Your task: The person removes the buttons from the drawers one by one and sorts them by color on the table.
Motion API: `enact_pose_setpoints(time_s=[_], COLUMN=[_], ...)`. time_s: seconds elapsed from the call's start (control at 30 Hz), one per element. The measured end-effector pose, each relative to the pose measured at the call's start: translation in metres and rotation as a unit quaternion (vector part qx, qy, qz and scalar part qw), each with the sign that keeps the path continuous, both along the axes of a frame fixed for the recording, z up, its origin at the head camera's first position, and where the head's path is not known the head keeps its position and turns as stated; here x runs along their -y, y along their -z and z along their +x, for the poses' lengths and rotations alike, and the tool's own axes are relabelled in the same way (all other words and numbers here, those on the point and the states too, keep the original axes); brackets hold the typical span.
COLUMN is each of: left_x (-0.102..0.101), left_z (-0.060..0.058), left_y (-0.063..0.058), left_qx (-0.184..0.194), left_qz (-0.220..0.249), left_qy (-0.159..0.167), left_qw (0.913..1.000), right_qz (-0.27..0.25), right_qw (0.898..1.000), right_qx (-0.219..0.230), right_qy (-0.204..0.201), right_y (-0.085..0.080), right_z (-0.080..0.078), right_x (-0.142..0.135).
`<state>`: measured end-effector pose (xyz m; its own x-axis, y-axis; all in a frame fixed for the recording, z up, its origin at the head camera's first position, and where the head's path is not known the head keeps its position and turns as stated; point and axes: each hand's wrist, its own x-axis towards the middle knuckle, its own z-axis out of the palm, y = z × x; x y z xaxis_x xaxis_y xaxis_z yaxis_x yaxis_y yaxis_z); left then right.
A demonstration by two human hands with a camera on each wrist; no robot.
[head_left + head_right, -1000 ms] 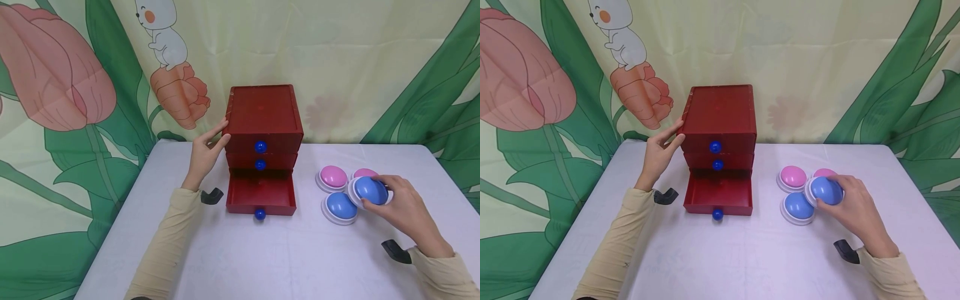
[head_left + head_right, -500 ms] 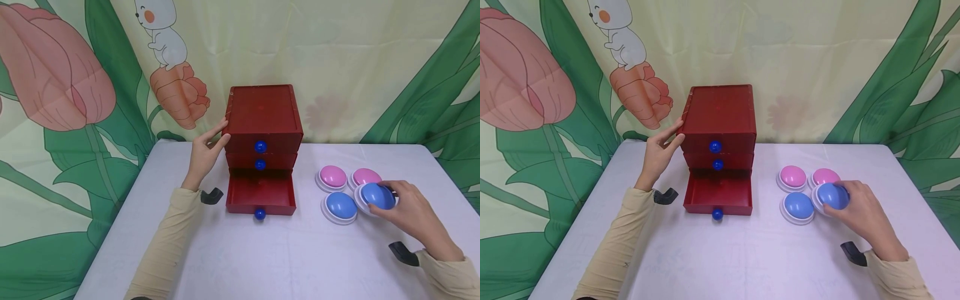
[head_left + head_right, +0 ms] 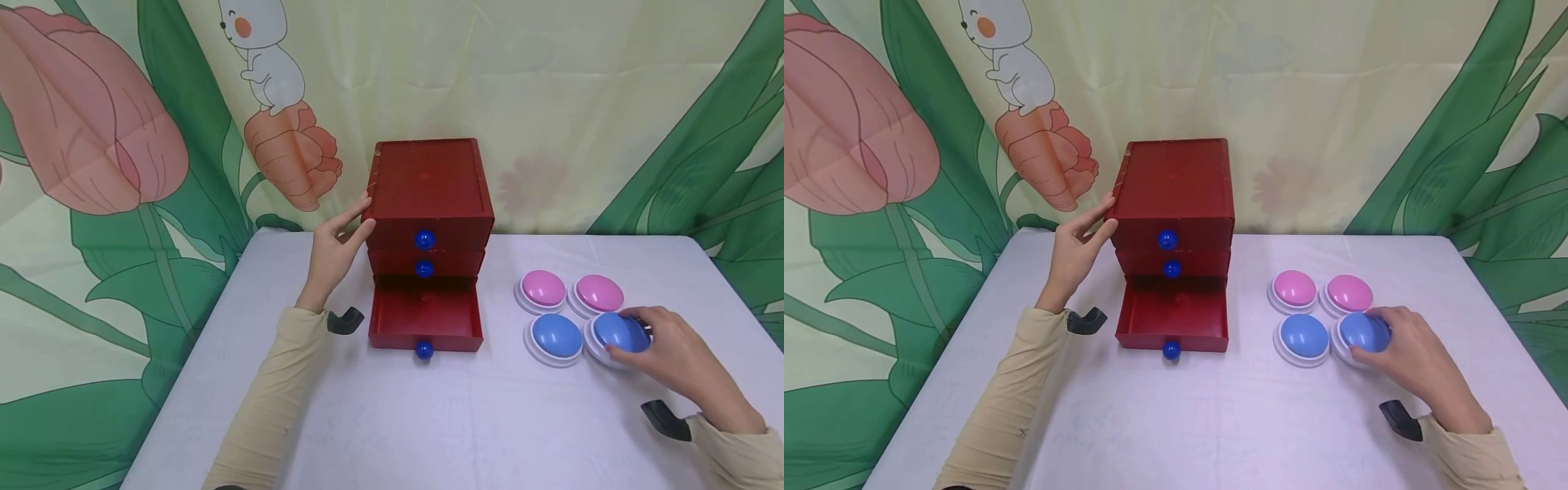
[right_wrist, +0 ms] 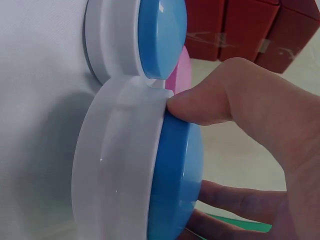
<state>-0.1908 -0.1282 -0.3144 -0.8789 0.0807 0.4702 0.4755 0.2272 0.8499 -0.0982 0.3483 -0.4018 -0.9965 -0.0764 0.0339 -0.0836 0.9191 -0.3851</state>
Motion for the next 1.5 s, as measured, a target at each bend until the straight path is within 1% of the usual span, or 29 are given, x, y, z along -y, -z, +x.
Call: enact_pose_setpoints(time_s=[0.23,0.6,0.97,1.2,1.37,1.5], left_x=[0.001,0.0011,0.0007,0.0006,0.0003,-0.0001], left_z=[0.0002,-0.0003,-0.0006,-0.0011,-0.0011,-0.0012], left_y=[0.0006,0.0011,0.0015,0.0021,0.0025,0.0024], left_qx=[-0.002,0.0,0.0,-0.001,-0.001,-0.002], left_qz=[-0.003,-0.001,0.0,0.005,0.006,0.006], left_qy=[-0.003,-0.003,-0.003,-0.001,-0.001,0.0], left_qw=[1.0,1.0,1.0,1.0,1.0,1.0], right_qz=[-0.002,0.004,-0.001,-0.003,0.001,0.008], right_qw=[1.0,0.999,0.999,0.998,0.998,0.998], right_qx=[0.019,0.044,0.053,0.061,0.063,0.058], right_qy=[-0.004,-0.002,0.012,0.012,0.012,0.02], right_y=[0.0032,0.0038,0.0084,0.01,0.0091,0.0047], right_z=[-0.0016,-0.0009,-0.0031,-0.0036,-0.004,-0.0049], right_x=[-0.0017,-0.0055,-0.0079,-0.0099,-0.0093,-0.0075])
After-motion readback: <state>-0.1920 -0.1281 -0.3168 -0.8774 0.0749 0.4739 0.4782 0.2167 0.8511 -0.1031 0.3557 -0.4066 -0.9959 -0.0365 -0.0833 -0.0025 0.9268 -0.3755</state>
